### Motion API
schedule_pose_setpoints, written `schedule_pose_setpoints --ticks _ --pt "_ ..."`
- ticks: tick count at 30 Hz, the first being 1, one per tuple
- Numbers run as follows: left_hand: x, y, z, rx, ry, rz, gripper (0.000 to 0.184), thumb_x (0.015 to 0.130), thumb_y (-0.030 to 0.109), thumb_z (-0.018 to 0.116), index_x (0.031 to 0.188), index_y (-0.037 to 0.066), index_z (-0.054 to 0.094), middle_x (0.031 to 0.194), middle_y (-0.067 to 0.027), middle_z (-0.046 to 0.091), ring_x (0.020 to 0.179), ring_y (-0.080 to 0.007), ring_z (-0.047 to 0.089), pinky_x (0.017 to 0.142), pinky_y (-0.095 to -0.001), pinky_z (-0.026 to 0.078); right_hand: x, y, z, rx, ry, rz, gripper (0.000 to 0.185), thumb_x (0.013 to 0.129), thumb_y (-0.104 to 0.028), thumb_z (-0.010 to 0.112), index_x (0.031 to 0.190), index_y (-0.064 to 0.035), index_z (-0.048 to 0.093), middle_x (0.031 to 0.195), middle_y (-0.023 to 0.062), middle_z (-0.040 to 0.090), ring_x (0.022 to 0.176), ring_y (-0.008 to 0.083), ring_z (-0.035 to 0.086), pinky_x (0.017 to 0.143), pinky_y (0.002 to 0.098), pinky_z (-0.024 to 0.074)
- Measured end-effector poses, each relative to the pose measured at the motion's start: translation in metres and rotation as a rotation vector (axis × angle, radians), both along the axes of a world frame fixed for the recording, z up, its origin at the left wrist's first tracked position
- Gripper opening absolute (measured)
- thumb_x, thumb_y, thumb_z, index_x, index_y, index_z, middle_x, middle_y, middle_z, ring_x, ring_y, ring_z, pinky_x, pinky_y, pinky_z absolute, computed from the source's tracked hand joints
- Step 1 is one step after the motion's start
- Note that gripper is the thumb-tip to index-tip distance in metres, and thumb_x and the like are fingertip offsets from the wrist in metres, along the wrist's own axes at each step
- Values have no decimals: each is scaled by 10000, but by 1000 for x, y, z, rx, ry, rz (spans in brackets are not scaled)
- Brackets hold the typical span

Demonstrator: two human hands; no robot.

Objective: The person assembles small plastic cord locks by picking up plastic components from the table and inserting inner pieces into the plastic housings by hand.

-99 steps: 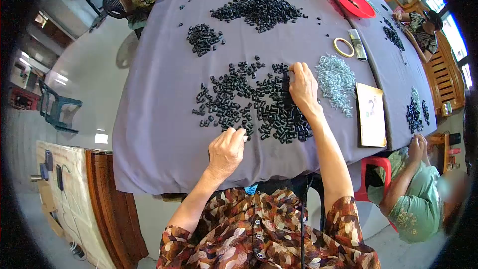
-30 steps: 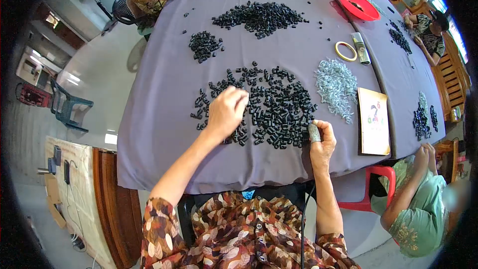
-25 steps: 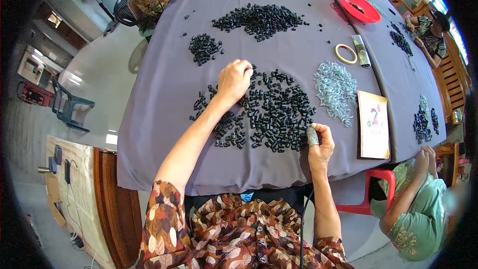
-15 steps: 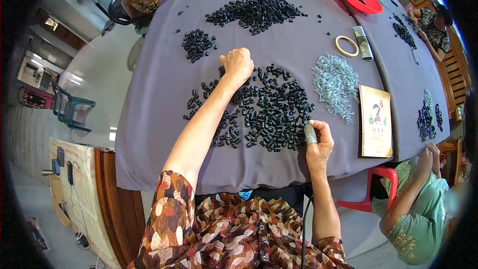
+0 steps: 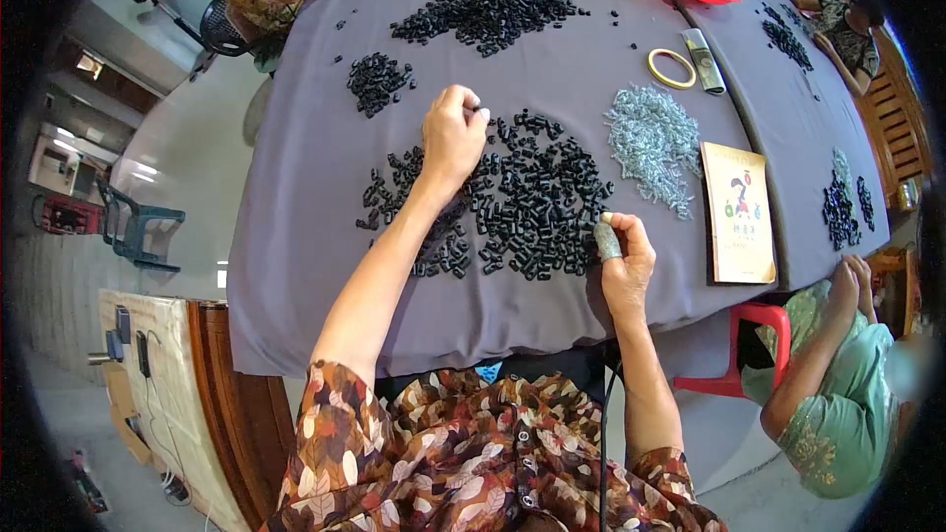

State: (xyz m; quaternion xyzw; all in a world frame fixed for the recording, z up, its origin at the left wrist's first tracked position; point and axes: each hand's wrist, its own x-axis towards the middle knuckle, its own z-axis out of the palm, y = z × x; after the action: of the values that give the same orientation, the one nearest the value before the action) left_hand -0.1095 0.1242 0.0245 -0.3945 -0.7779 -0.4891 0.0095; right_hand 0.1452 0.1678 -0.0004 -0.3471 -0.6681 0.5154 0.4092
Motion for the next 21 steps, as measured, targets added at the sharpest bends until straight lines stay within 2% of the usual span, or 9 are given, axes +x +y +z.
schedule_pose_setpoints --ticks 2,3,6,8,9,12,14,15,21 --pt "32 -26 15 135 -295 -122 110 774 43 621 826 20 527 680 2 558 616 -64 513 590 -211 439 0 0 0 19 -14 -7 119 804 32 574 914 -14 576 770 -3 573 705 55 502 657 202 426" --pt "50 -42 23 120 -331 -136 79 802 45 598 835 21 529 726 16 570 661 -43 518 609 -206 441 0 0 2 53 -36 -14 119 803 33 575 913 -15 576 771 -1 573 706 55 502 658 202 427" --pt "78 -77 8 22 -248 -229 104 779 20 598 850 20 522 881 -78 626 797 -150 593 724 -281 474 -2 -5 9 123 -73 -31 117 799 38 573 906 -9 572 783 10 582 708 63 512 661 213 434" --pt "82 -85 -9 15 173 -300 121 764 12 594 857 28 519 1024 -142 607 1007 -268 563 868 -361 433 -2 -7 6 131 -60 -20 114 795 42 570 899 -5 569 788 18 586 712 71 521 663 218 438" --pt "84 -87 -11 -23 132 -390 126 757 16 593 854 37 515 1133 -171 554 1142 -330 467 956 -404 367 -3 -8 4 167 -72 -19 108 794 37 574 892 -5 567 786 31 585 705 90 532 657 229 442" --pt "90 -88 -14 -73 332 -542 151 753 -23 565 880 11 490 1195 -181 501 1160 -335 449 985 -433 346 -6 -9 10 297 -154 22 89 791 19 583 873 -10 560 780 72 577 691 160 560 642 270 452" --pt "89 -92 -16 -73 305 -546 168 746 -37 562 888 4 482 1185 -181 504 1163 -335 447 989 -441 340 -12 -10 19 401 -264 103 77 790 1 588 858 -16 554 774 103 564 690 225 570 638 306 455" --pt "91 -96 -16 -78 289 -557 176 743 -43 561 892 1 478 1181 -181 506 1165 -335 446 991 -445 337 -17 -8 24 497 -292 145 78 782 -15 583 852 -22 548 779 130 550 724 301 557 645 364 443" --pt "93 -121 -16 -46 296 -549 209 721 -69 564 891 11 474 1150 -177 523 1160 -332 456 977 -445 352 -68 10 14 765 -414 116 188 726 26 532 897 -51 520 844 123 525 815 309 533 688 402 435"
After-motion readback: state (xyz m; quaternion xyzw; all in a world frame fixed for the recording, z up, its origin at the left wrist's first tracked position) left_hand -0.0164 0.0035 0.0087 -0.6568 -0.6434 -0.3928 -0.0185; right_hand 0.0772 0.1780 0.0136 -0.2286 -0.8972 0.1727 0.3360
